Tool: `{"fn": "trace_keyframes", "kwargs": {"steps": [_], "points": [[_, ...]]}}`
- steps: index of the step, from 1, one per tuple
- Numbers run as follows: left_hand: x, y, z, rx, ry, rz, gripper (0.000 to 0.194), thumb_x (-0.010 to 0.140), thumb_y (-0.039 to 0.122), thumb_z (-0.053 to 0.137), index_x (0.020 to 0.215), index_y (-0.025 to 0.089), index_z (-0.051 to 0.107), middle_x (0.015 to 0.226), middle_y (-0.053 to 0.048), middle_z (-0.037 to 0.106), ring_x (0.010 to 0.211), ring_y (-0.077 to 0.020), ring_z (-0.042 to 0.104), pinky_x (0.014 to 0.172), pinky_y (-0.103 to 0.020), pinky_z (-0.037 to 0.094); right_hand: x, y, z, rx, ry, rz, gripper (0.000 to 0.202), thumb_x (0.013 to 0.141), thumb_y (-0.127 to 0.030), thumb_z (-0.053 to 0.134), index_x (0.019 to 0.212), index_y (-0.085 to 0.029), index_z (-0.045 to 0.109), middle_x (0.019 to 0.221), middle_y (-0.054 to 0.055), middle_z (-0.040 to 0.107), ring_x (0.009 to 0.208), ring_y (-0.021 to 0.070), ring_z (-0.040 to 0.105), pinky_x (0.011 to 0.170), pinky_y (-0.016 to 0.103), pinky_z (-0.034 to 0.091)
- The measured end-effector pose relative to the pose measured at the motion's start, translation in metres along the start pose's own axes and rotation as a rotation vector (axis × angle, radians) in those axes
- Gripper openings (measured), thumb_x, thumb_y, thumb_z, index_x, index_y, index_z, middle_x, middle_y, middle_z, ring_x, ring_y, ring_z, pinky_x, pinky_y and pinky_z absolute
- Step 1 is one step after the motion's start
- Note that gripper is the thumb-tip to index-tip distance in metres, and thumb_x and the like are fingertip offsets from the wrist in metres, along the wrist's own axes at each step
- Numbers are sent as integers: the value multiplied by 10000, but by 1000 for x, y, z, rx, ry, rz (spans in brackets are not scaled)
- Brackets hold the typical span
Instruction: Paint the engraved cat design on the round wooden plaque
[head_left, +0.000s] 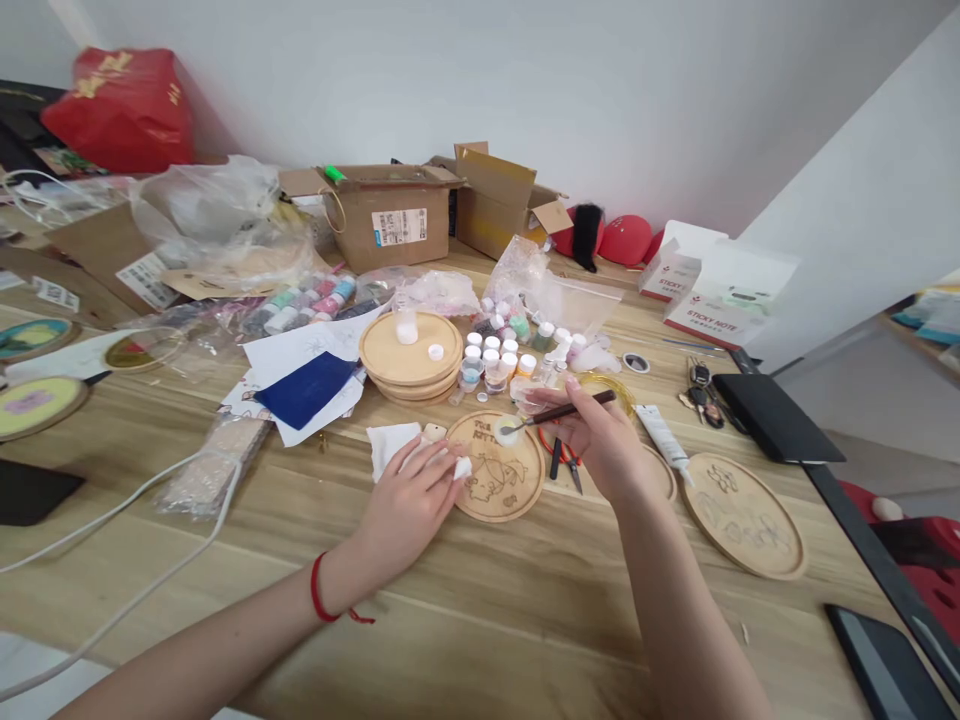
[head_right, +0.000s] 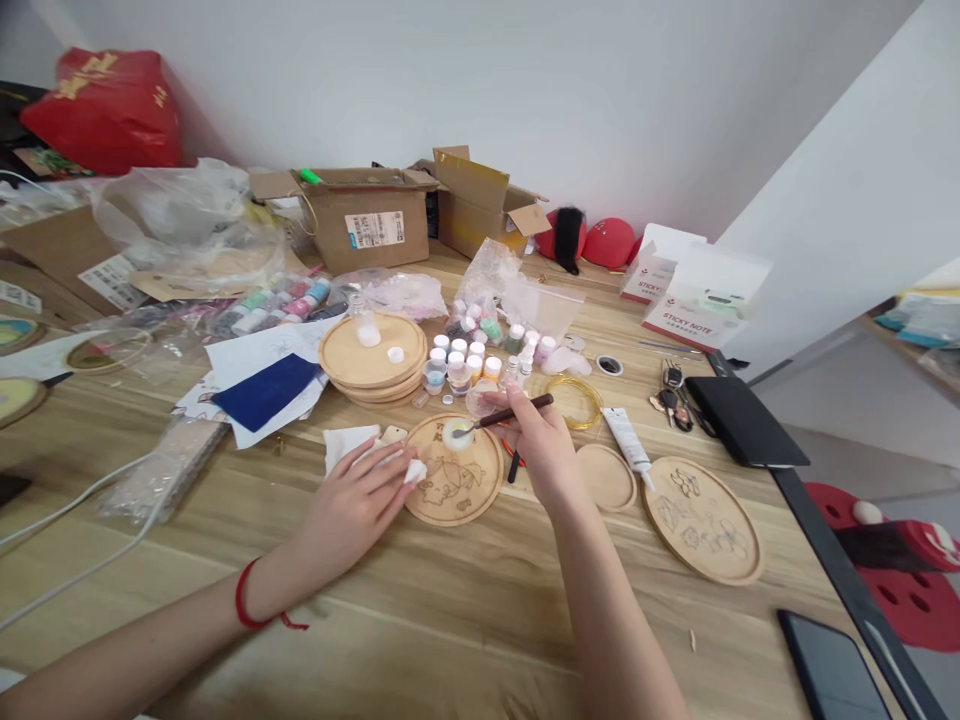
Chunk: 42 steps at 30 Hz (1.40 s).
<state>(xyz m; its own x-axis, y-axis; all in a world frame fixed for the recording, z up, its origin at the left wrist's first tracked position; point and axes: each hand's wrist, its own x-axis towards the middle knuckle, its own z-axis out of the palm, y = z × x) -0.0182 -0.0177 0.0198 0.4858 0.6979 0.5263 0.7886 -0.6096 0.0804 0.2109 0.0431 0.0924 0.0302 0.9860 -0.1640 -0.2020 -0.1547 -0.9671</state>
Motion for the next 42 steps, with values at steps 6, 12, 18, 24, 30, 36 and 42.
{"fn": "trace_keyframes", "kwargs": {"steps": [6,12,18,24,30,36,42], "points": [[11,-50,-29,162,228,-111,99,903,176,597,914,214,687,1214,-39,695,1179,-247,606,1062,-509,421,-1,2,-10,-72,-40,16,430,794,-594,658,872,-184,758,1046,135,759,999,306,701,876,418,577],[4,-80,-19,206,104,-138,116,906,214,573,886,214,687,1302,-70,641,1193,-281,587,1070,-535,379,-2,8,-17,-80,-69,45,438,813,-583,639,901,-170,758,1097,143,744,1025,312,693,887,422,571],[12,-47,-26,34,57,-278,506,877,239,556,1379,211,492,1447,-135,475,1322,-343,423,1068,-550,357,-6,10,-13,-56,-74,87,415,825,-569,621,891,-183,760,1071,125,753,1000,285,702,883,396,568],[22,-1,-16,-397,-155,-204,777,820,422,674,1476,190,329,1420,-126,495,1287,-290,466,1044,-439,442,-12,10,4,-30,-75,89,433,777,-596,661,840,-181,765,1027,127,764,946,287,713,860,405,578],[38,6,19,-501,-54,-248,354,846,471,668,1077,202,666,1037,-71,711,997,-248,636,880,-414,503,-16,10,10,-70,-101,82,458,805,-603,631,860,-170,769,953,124,766,899,259,715,835,375,584],[43,-4,38,-473,18,-195,346,867,486,641,1044,194,696,990,-67,740,973,-240,636,872,-415,494,-22,14,-1,-557,61,-205,485,826,-612,596,1104,-238,731,1101,94,688,1013,251,645,883,391,530],[37,-15,43,-516,127,-224,364,860,389,678,1170,199,658,1135,-62,716,1027,-227,609,917,-405,491,-36,19,1,-616,41,-169,440,854,-604,573,910,-195,723,708,63,668,585,201,611,564,319,493]]}}
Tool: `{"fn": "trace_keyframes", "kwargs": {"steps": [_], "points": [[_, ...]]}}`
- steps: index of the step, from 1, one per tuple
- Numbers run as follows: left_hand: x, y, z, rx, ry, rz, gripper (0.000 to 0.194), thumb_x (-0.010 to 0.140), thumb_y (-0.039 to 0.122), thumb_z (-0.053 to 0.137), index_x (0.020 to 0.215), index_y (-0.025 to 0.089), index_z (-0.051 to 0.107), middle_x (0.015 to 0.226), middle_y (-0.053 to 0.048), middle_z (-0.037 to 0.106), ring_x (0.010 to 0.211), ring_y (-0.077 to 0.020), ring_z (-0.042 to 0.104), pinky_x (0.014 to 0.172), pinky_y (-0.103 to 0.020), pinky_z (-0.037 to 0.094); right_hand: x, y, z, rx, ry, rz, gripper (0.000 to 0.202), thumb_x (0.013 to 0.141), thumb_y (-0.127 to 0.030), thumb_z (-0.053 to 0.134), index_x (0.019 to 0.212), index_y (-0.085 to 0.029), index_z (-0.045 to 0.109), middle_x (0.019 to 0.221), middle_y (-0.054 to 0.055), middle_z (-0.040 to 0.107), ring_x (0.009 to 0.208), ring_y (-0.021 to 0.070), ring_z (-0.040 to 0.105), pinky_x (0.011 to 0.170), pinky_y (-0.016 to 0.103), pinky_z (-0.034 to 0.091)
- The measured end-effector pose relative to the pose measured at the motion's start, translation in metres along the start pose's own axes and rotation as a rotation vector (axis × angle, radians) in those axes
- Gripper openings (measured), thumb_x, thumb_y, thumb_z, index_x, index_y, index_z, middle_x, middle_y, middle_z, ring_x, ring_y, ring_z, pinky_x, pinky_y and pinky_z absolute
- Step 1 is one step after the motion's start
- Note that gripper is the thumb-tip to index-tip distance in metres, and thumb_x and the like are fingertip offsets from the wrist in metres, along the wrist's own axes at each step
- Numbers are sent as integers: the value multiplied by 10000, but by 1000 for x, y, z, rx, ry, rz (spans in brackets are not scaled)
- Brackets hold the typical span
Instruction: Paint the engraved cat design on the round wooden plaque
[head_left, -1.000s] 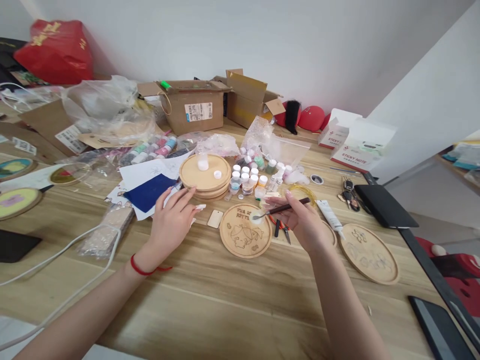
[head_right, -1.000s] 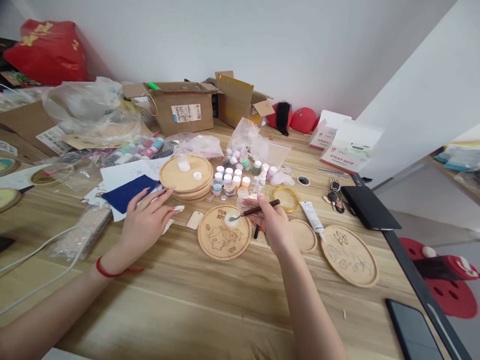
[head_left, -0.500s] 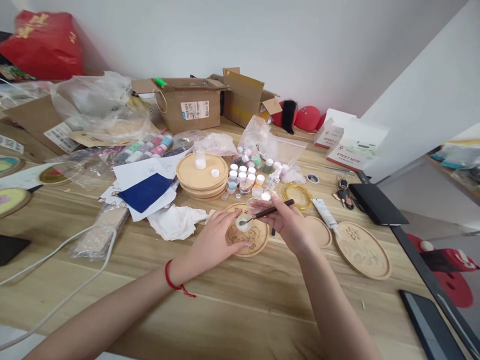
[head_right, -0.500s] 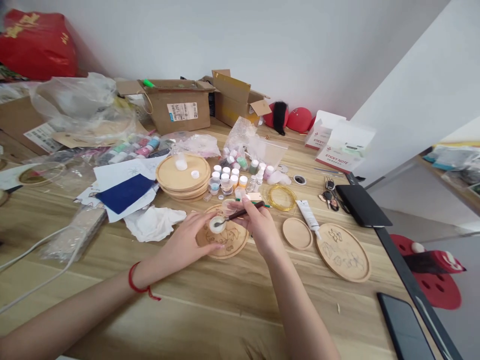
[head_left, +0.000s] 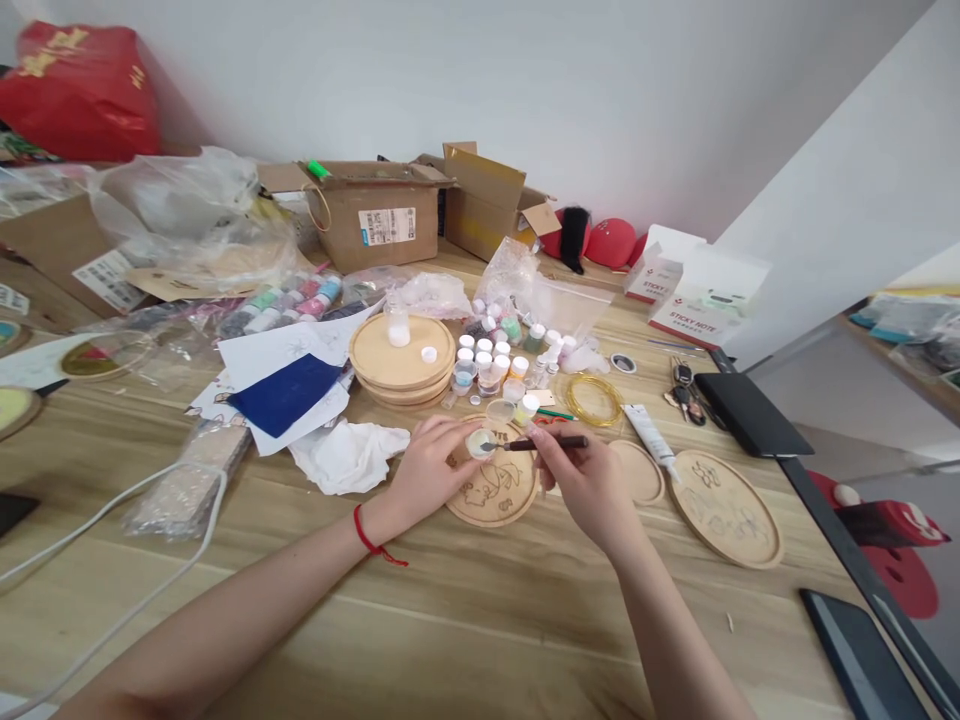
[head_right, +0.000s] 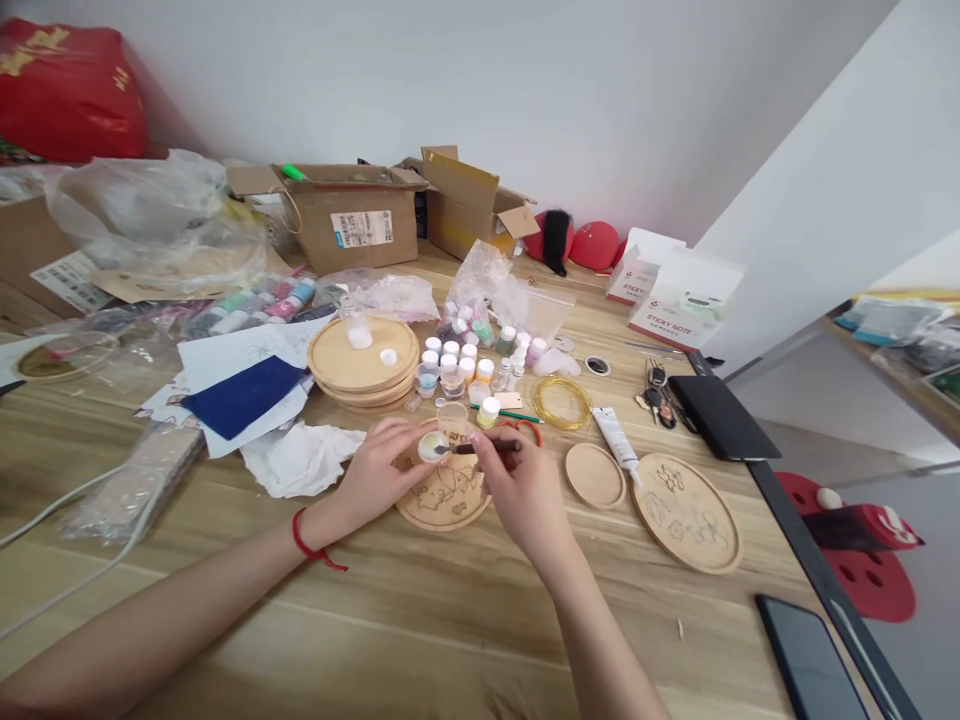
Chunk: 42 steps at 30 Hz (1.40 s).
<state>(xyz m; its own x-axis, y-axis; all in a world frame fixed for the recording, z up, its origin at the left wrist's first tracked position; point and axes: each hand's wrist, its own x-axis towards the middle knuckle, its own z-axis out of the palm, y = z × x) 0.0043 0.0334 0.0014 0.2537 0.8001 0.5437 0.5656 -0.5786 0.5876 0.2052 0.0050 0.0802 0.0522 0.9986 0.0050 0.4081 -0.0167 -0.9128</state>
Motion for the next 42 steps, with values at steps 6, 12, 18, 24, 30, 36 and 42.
{"fn": "trace_keyframes", "kwargs": {"steps": [6,12,18,24,30,36,42], "points": [[-1,-2,-5,96,25,17,355,879,460,635,1128,213,686,1018,-60,748,955,-231,639,860,-411,469,-9,-12,4,-149,-122,-349,210,906,-388,594,973,-241,729,909,78,716,763,208,654,698,311,511],[-1,-3,-6,107,76,79,328,867,437,662,1083,192,696,980,-46,756,938,-225,639,830,-390,443,-9,-10,16,-82,-28,-209,311,915,-462,558,787,-210,689,650,48,681,557,171,624,547,269,494],[-1,-5,-5,147,119,134,317,876,434,651,1096,208,692,949,-45,756,921,-219,636,807,-373,442,0,8,29,406,78,114,418,824,-575,639,736,-166,664,547,32,664,422,158,602,438,267,521],[1,-5,-3,209,123,141,291,881,412,647,1082,206,692,941,-40,755,899,-212,640,802,-373,430,-2,30,37,673,110,259,406,747,-536,738,795,-133,724,582,41,693,445,158,630,460,264,558],[0,-3,-3,221,113,154,271,890,400,637,1048,186,689,916,-38,756,886,-210,636,786,-368,420,-5,37,34,749,131,248,415,725,-523,766,810,-118,740,594,52,704,471,142,642,479,236,562],[-2,-5,-1,225,91,146,244,873,365,664,1046,194,682,939,-29,757,912,-214,632,807,-373,414,-3,39,27,786,176,261,413,703,-497,796,833,-109,740,584,58,703,481,135,636,481,232,556],[-3,-7,-1,219,91,100,309,853,396,685,1094,203,678,974,-28,752,917,-212,634,809,-375,419,-7,38,17,768,181,230,409,722,-506,778,820,-109,750,572,53,690,479,130,626,470,229,547]]}}
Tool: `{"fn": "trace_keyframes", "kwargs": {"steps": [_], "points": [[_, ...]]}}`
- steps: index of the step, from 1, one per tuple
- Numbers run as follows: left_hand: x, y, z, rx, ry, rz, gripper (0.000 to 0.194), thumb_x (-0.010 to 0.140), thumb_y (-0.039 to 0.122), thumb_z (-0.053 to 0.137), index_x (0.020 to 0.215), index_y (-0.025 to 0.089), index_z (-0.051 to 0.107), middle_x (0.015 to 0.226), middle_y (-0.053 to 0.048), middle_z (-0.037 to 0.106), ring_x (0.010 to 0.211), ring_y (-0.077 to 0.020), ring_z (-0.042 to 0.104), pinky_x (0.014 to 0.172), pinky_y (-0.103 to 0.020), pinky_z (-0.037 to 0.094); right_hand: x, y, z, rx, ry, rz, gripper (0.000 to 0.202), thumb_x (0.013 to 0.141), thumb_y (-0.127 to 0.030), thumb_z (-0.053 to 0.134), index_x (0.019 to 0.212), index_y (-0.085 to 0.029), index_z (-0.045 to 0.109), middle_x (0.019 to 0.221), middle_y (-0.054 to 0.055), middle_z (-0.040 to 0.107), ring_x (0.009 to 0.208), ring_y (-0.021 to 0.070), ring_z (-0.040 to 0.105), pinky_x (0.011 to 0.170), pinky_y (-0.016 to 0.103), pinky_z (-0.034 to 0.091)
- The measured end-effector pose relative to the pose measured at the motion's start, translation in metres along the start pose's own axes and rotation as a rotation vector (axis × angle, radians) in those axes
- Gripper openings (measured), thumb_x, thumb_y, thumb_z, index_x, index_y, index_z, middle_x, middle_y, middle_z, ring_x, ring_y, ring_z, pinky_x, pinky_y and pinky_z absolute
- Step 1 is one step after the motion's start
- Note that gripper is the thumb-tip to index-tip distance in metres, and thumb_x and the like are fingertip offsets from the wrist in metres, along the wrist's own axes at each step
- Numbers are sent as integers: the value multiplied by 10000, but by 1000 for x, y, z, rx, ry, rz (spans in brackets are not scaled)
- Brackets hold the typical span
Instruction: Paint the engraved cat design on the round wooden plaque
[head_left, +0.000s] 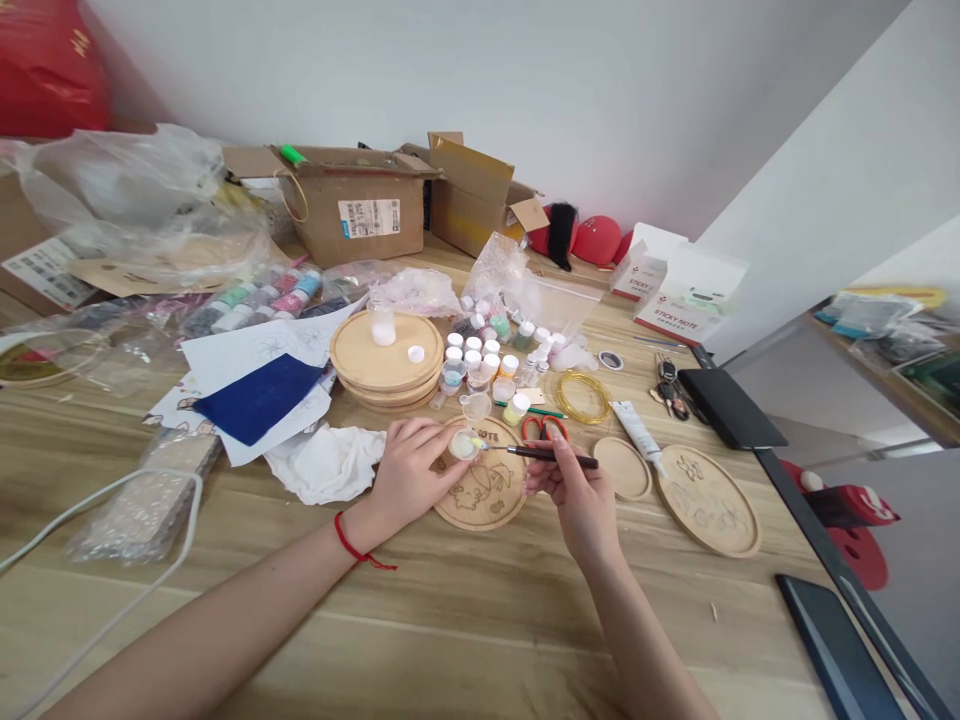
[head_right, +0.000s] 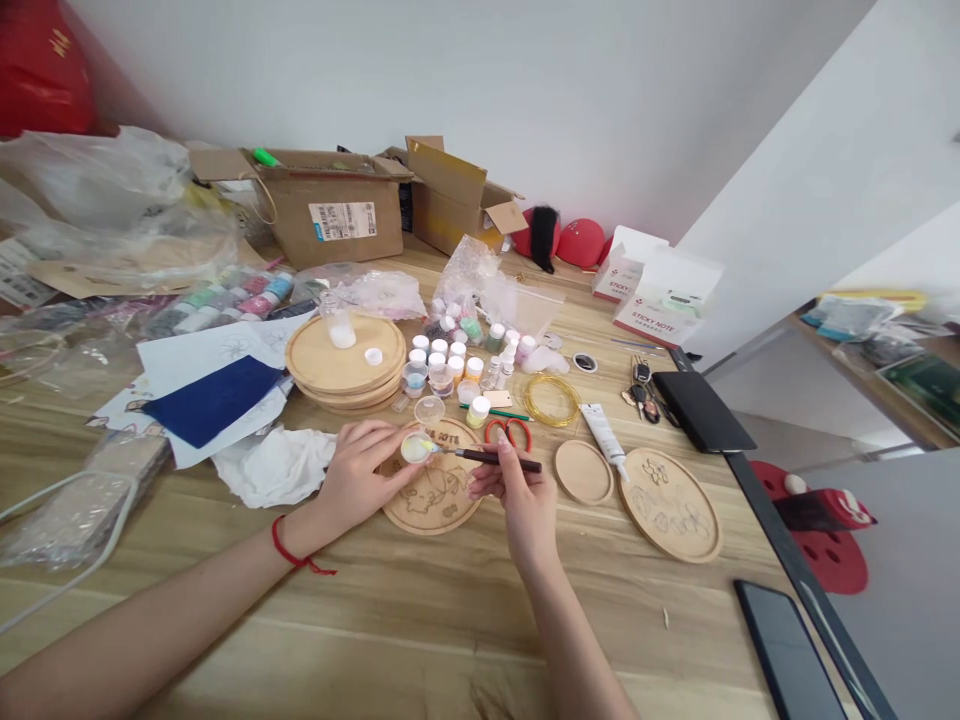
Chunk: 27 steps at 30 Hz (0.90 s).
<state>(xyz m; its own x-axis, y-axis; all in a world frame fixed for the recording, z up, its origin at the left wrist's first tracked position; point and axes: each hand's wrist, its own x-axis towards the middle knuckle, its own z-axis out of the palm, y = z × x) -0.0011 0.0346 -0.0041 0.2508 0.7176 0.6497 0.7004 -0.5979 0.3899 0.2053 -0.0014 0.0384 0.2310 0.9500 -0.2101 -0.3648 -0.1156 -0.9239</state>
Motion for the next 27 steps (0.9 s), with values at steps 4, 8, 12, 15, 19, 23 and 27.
{"fn": "trace_keyframes", "kwargs": {"steps": [4,8,12,15,19,23,27], "points": [[0,-2,1,4,0,-33,304,853,383,679,1103,209,690,922,-36,744,915,-223,636,806,-379,423,-2,-2,-10,-24,19,-13,393,745,-495,763,840,-114,759,568,52,689,462,135,622,460,240,545],[1,-4,2,-4,16,-59,295,853,398,679,1073,204,702,911,-45,738,899,-222,632,792,-372,429,-3,0,-24,-35,28,-19,380,748,-499,758,819,-126,760,578,55,694,464,139,626,456,245,543],[2,-5,2,2,10,-63,292,856,394,674,1075,204,702,926,-46,742,901,-222,630,796,-372,430,-4,6,-36,-45,44,-3,392,744,-503,759,807,-116,754,573,60,690,455,141,619,447,247,535],[2,-5,2,6,1,-72,282,858,398,667,1061,207,707,927,-47,745,898,-222,629,798,-374,435,-4,12,-43,-28,74,8,381,734,-494,769,795,-119,747,562,55,685,453,143,614,441,248,527],[2,-4,2,1,-9,-85,275,857,397,661,1056,214,710,919,-49,746,886,-224,629,797,-377,441,-5,16,-48,-8,89,31,355,747,-480,763,807,-131,743,565,45,684,459,149,610,442,256,520],[3,-5,2,-5,-4,-77,281,852,396,669,1061,211,704,919,-46,746,885,-226,630,796,-379,437,-5,16,-49,-16,69,56,350,749,-482,757,807,-137,744,578,45,689,465,159,611,450,273,519],[2,-5,3,-3,-8,-70,274,845,382,681,1056,209,704,917,-42,746,885,-228,634,787,-378,434,-5,17,-49,-35,82,54,367,732,-501,764,798,-141,734,566,48,689,456,167,607,450,284,515]]}}
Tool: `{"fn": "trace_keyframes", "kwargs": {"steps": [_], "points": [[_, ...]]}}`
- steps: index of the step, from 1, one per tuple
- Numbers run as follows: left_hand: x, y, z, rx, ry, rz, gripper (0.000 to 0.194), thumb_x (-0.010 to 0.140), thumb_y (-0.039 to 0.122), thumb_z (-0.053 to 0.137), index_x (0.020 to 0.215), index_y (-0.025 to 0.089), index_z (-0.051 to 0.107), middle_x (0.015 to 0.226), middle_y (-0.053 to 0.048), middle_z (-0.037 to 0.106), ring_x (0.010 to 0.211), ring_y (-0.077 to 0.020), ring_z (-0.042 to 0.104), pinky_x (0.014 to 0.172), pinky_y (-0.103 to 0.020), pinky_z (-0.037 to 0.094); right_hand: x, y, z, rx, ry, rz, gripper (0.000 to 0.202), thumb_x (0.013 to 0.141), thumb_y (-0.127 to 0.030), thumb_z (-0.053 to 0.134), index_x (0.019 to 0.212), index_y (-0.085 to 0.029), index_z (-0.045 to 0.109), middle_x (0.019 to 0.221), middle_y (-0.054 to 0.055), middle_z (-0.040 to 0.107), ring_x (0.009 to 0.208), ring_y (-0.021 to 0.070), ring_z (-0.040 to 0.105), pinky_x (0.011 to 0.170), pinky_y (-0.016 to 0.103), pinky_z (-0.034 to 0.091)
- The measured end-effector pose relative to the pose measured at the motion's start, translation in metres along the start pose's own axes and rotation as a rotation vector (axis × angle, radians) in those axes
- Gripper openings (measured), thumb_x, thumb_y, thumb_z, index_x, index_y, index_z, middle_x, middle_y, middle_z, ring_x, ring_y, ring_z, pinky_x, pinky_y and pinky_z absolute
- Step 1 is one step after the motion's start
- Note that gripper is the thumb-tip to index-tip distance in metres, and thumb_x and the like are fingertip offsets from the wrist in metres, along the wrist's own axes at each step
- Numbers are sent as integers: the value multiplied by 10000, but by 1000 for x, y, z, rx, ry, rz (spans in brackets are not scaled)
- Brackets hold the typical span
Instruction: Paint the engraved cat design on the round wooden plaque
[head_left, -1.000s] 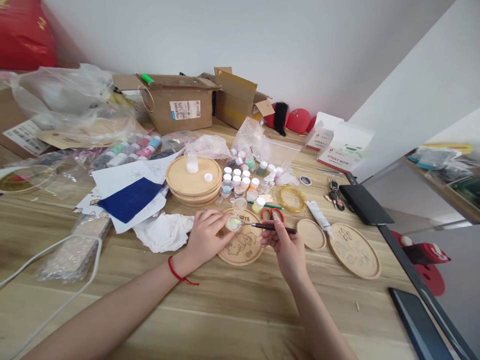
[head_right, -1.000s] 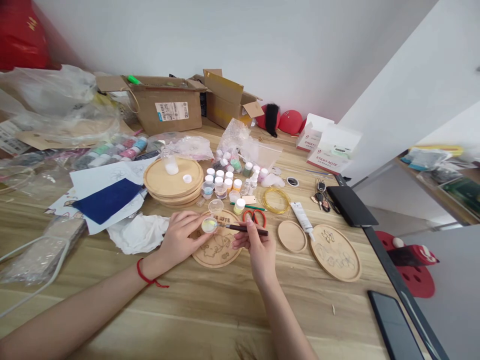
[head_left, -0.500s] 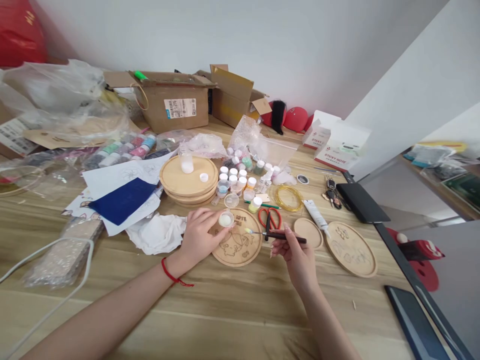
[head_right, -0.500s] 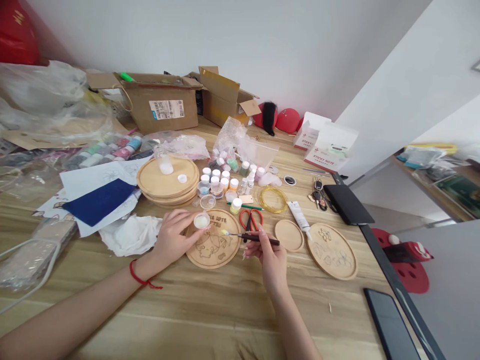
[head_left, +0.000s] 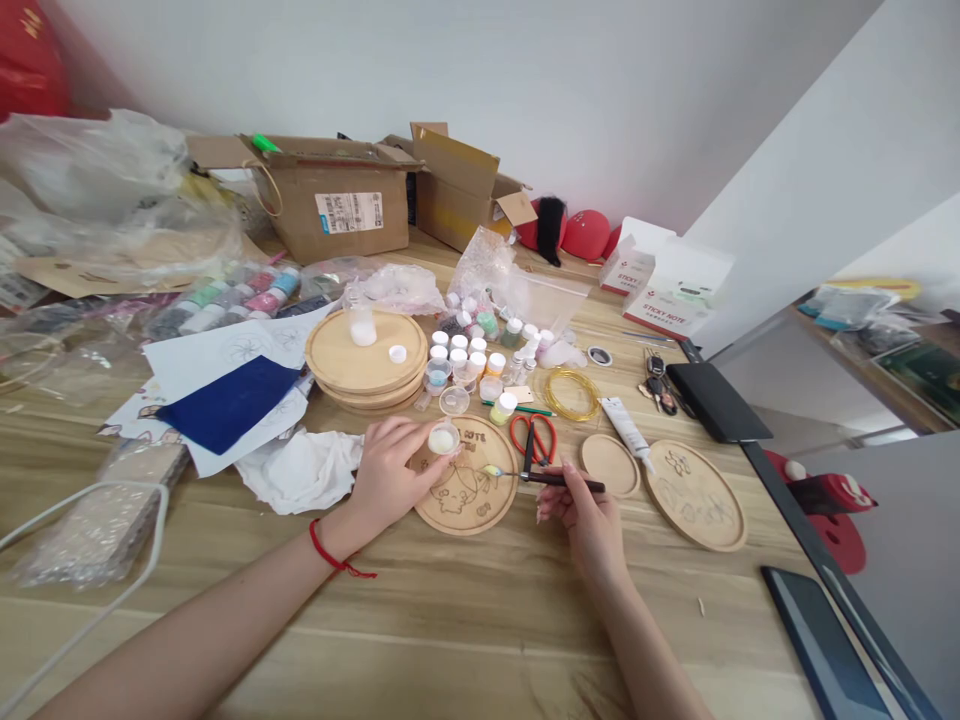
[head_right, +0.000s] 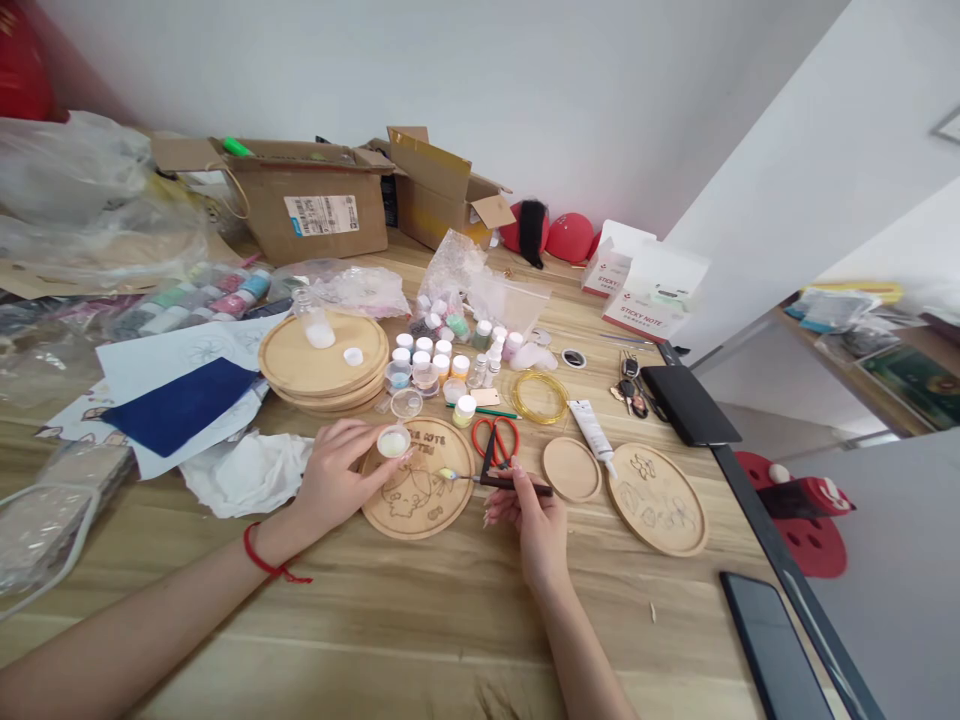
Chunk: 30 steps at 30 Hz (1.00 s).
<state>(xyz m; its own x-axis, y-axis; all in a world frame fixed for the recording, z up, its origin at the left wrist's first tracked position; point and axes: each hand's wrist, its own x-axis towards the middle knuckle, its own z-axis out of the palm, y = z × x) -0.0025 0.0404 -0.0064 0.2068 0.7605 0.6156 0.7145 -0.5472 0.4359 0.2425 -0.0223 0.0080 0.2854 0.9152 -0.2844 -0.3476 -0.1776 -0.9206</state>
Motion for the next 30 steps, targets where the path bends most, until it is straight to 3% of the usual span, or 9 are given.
{"fn": "trace_keyframes", "kwargs": {"steps": [30], "points": [[1,0,-1,7,-29,-27,261,853,382,656,1051,219,707,900,-45,733,873,-225,631,782,-371,432,1,6,0,-118,-4,-108,385,764,-540,725,783,-157,699,523,17,650,408,158,563,401,280,479]]}}
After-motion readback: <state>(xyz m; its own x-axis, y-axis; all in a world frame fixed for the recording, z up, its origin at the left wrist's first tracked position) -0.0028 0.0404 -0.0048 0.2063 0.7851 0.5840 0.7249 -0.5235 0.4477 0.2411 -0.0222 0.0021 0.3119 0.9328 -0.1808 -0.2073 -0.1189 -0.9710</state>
